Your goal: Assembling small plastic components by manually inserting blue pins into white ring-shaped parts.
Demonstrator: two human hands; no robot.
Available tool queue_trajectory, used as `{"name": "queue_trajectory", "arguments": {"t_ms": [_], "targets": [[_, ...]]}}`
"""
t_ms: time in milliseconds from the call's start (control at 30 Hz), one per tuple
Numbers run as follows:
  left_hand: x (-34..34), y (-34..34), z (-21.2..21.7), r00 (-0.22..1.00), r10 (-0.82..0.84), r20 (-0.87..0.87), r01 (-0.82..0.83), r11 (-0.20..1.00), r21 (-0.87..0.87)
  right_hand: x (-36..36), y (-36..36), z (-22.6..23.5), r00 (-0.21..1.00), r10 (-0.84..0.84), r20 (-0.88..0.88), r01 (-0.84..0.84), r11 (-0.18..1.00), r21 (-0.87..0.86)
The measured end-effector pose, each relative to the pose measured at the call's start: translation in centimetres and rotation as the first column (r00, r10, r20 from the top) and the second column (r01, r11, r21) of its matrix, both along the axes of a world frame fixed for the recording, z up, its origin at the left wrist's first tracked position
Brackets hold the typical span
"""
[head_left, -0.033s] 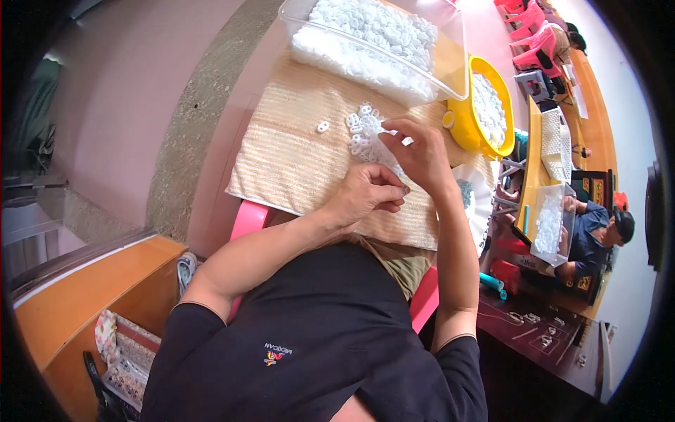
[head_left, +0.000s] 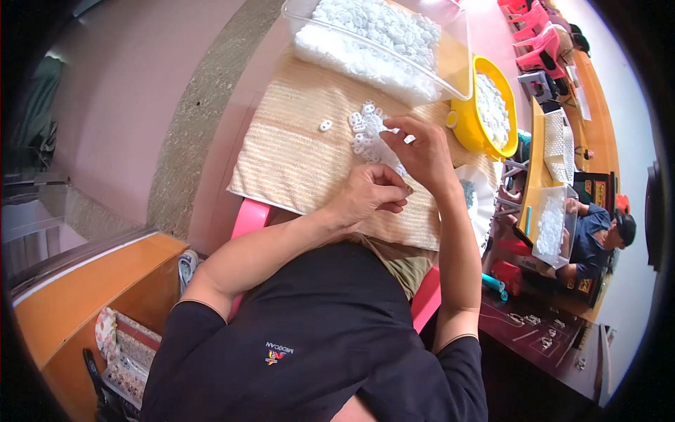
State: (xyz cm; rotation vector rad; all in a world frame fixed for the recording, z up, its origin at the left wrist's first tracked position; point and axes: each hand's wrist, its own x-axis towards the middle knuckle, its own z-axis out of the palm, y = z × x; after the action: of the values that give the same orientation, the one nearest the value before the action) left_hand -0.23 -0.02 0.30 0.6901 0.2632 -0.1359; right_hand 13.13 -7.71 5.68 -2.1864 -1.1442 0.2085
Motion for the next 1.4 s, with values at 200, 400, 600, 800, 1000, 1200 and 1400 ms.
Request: {"name": "queue_trajectory", "arguments": {"t_ms": [200, 400, 600, 800, 1000, 1200, 1400], "targets": [[0.2, -0.2, -0.4, 0.999, -0.037, -0.017, 0.037, 0.999, 0.015, -0.4, 5.0, 0.4, 0.971, 0.234, 0.038, -0.229, 0.967, -0.113], [0.0, -0.4, -1.0, 0.999, -0.042, 0.021, 0.042, 0.999, 0.001, -0.6, 8.6, -0.9, 0.896, 0.431, 0.108, -0.352, 0.836, -0.420], [-0.1, 0.0, -0.4, 0.999, -0.046, 0.013, 0.046, 0.999, 0.015, -0.3, 8.9, -1.3, 0.879, 0.466, 0.104, -0.395, 0.832, -0.390], [0.1, -0.2, -0.5, 0.998, -0.059, 0.031, 0.058, 0.998, 0.026, -0.3, 5.9, 0.2, 0.972, 0.214, -0.095, -0.229, 0.953, -0.198], [-0.1, -0.1, 0.0, 0.998, -0.058, 0.019, 0.057, 0.997, 0.051, 0.4, -0.7, 0.4, 0.865, 0.035, -0.501, 0.105, 0.963, 0.249], [-0.5, 0.1, 0.3, 0.998, -0.062, 0.008, 0.062, 0.998, 0.028, -1.0, -5.7, 0.2, 0.826, -0.032, -0.562, 0.299, 0.871, 0.390], [-0.5, 0.1, 0.4, 1.000, -0.009, -0.024, 0.009, 1.000, 0.007, -2.9, -8.8, -0.7, 0.791, -0.109, -0.603, 0.390, 0.848, 0.359]]}}
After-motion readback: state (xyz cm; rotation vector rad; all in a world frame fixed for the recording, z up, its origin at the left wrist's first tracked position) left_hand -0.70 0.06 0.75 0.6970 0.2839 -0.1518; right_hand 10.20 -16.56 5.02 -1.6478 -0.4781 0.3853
